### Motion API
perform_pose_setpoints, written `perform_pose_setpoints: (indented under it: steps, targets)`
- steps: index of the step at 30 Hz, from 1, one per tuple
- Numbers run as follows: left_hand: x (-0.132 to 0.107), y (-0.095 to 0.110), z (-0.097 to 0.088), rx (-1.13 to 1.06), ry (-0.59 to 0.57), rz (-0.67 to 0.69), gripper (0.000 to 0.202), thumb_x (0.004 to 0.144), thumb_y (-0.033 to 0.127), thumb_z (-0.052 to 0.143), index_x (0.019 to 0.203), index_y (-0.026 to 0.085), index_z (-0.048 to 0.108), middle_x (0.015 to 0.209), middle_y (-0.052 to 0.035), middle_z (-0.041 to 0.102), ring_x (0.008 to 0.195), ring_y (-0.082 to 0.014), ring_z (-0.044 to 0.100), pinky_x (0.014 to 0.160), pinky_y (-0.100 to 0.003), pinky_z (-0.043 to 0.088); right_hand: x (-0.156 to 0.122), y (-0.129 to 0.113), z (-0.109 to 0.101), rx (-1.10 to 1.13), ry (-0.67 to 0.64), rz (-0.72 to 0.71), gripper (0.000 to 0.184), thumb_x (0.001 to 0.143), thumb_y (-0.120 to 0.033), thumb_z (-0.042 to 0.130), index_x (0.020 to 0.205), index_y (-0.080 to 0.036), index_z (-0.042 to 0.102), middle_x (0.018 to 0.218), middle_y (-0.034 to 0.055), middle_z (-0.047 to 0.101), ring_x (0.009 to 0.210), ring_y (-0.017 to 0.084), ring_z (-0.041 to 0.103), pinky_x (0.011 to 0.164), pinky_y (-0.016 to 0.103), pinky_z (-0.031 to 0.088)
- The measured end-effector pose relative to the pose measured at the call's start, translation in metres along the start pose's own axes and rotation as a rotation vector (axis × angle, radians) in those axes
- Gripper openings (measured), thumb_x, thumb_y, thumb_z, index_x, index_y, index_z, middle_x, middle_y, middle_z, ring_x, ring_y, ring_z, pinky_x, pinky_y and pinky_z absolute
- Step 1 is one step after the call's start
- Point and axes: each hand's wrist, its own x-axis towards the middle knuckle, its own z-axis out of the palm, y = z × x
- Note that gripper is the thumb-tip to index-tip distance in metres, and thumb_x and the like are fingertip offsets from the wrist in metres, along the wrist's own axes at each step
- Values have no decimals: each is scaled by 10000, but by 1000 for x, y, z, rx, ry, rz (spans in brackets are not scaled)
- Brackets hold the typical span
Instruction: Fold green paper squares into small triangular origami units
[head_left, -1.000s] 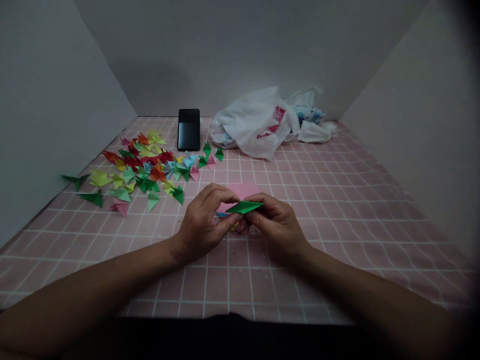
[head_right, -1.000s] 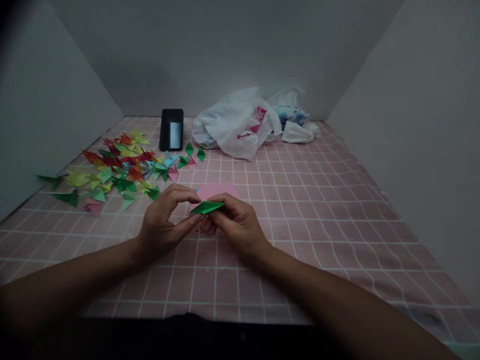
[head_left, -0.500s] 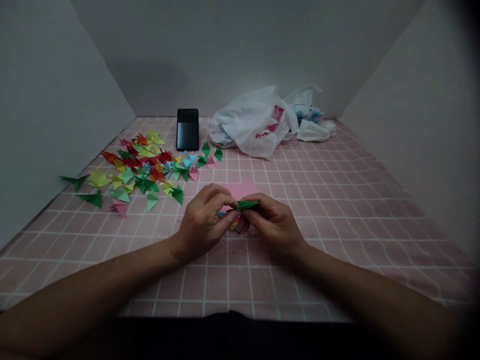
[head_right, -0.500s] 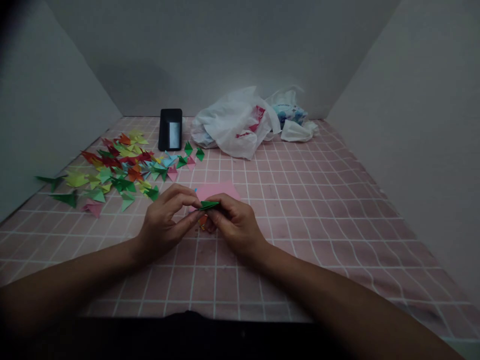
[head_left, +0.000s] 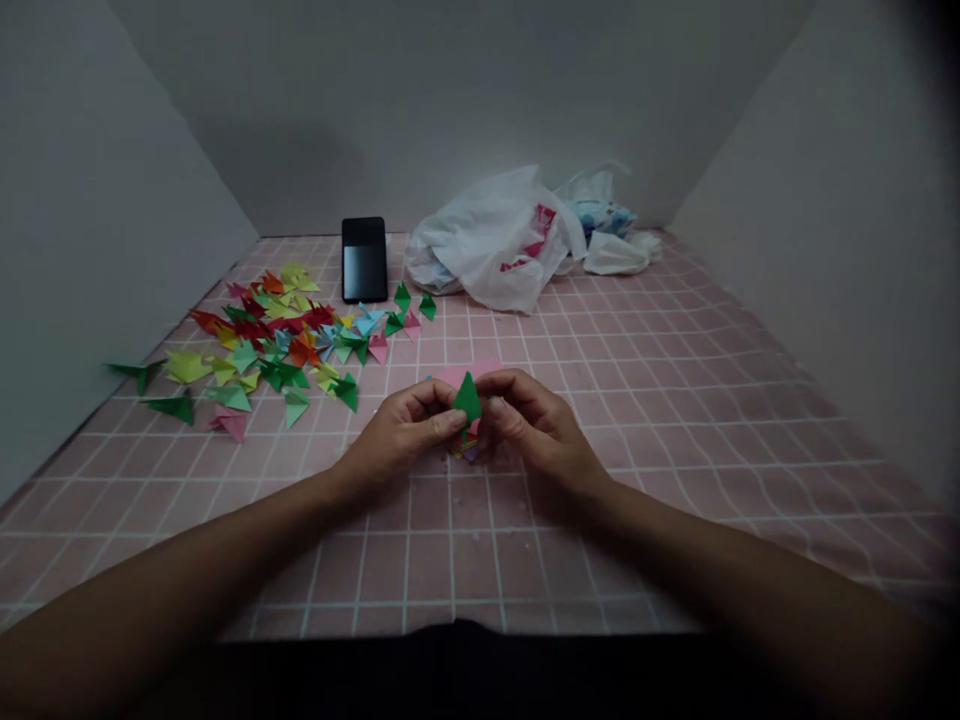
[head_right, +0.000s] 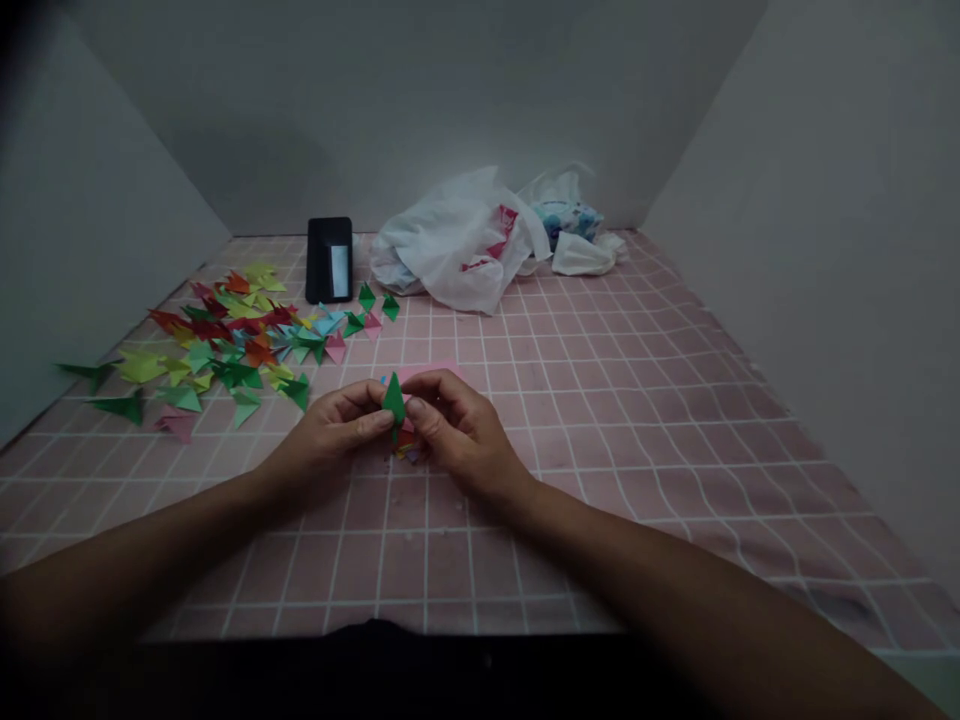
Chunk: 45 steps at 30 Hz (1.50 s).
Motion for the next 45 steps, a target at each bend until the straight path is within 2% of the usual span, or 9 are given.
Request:
perform_pose_setpoints:
  steps: [5, 8, 17, 23, 30, 35, 40, 42, 45]
  targets:
    - [0, 5, 4, 112, -18, -70, 205, 778, 282, 805, 804, 147, 653, 742, 5, 684, 684, -100, 609, 672, -227, 449, 3, 2, -3, 56, -6, 149, 273, 827, -398, 799, 830, -198, 614, 709, -21, 651, 601, 124, 620, 578, 262, 510]
    - [0, 3, 4, 128, -2, -105, 204, 779, 294, 791, 803, 147, 652, 737, 8, 677, 680, -98, 600, 672, -228, 439, 5, 6, -5, 99, 10, 164, 256, 807, -358, 805, 782, -203, 603, 675, -22, 661, 591, 139, 634, 590, 285, 525]
    - [-1, 5, 7, 162, -6, -166, 341, 849, 476, 701, 772, 148, 650, 689, -5, 653, 587, -93, 571, 606, -235, 449, 4, 7, -5, 143, 137, 136, 184, 847, -305, 744, 769, -202, 613, 665, -25, 656, 584, 130, 611, 603, 283, 505]
    - [-1, 4, 6, 262, -28, -156, 276, 812, 394, 750, 750, 155, 627, 628, 25, 602, 515, -73, 500, 510, -214, 376, 6, 9, -6, 142, 188, 138, 189, 834, -291, 750, 746, -190, 617, 675, -22, 635, 584, 111, 564, 586, 261, 456]
    - [1, 2, 5, 223, 8, -179, 304, 780, 418, 761, 733, 170, 592, 606, 31, 582, 515, -77, 496, 500, -206, 363, 5, 9, -5, 162, 186, 143, 177, 835, -292, 761, 782, -195, 623, 686, -30, 625, 593, 115, 563, 597, 266, 469]
    - [2, 3, 2, 285, -19, -123, 344, 784, 443, 751, 716, 185, 533, 591, 35, 578, 502, -77, 462, 494, -205, 326, 5, 10, -7, 156, 186, 97, 144, 836, -270, 756, 784, -196, 644, 718, -26, 651, 650, 115, 580, 654, 262, 474]
    - [-2, 7, 4, 493, 71, 45, 248, 808, 391, 741, 801, 161, 646, 722, 7, 617, 633, -105, 523, 569, -222, 379, 9, 5, -8, -39, 141, -20, 120, 827, -255, 745, 767, -197, 659, 724, -22, 635, 675, 123, 572, 658, 271, 470]
    - [-2, 9, 5, 432, 87, 79, 248, 794, 382, 755, 863, 162, 664, 798, -5, 646, 699, -122, 573, 625, -237, 429, 7, 3, -6, -110, 107, -30, 126, 824, -244, 743, 756, -196, 648, 731, -19, 619, 679, 129, 574, 654, 281, 476]
    - [-2, 10, 5, 321, 58, 80, 245, 806, 382, 740, 829, 161, 636, 739, 13, 617, 658, -112, 557, 615, -235, 428, 4, 1, -3, -71, 7, 32, 131, 861, -286, 710, 801, -201, 630, 750, -9, 633, 686, 154, 618, 669, 319, 505]
